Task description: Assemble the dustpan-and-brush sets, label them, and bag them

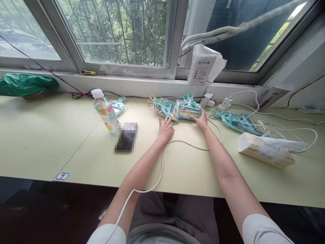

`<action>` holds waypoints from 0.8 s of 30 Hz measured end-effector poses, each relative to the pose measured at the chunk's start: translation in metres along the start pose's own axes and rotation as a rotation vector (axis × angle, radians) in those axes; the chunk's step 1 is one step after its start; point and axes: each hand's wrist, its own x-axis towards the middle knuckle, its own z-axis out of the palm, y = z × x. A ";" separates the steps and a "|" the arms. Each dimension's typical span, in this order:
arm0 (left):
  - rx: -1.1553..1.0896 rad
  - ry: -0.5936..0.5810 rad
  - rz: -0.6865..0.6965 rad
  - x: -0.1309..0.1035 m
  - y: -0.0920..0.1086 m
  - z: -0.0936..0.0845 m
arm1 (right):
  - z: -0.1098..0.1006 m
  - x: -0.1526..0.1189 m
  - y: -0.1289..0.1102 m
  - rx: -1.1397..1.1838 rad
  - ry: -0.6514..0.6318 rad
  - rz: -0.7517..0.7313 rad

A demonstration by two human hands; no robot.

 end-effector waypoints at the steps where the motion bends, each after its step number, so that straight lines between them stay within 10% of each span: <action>1: 0.012 0.006 0.000 0.000 -0.001 -0.002 | 0.001 0.000 -0.001 -0.005 -0.009 0.031; 16: 0.014 0.058 -0.099 0.000 0.000 -0.017 | 0.012 0.002 -0.017 -0.119 0.067 0.232; 24: -0.296 0.362 -0.514 0.002 -0.036 -0.033 | 0.013 -0.005 -0.026 -0.122 0.114 0.234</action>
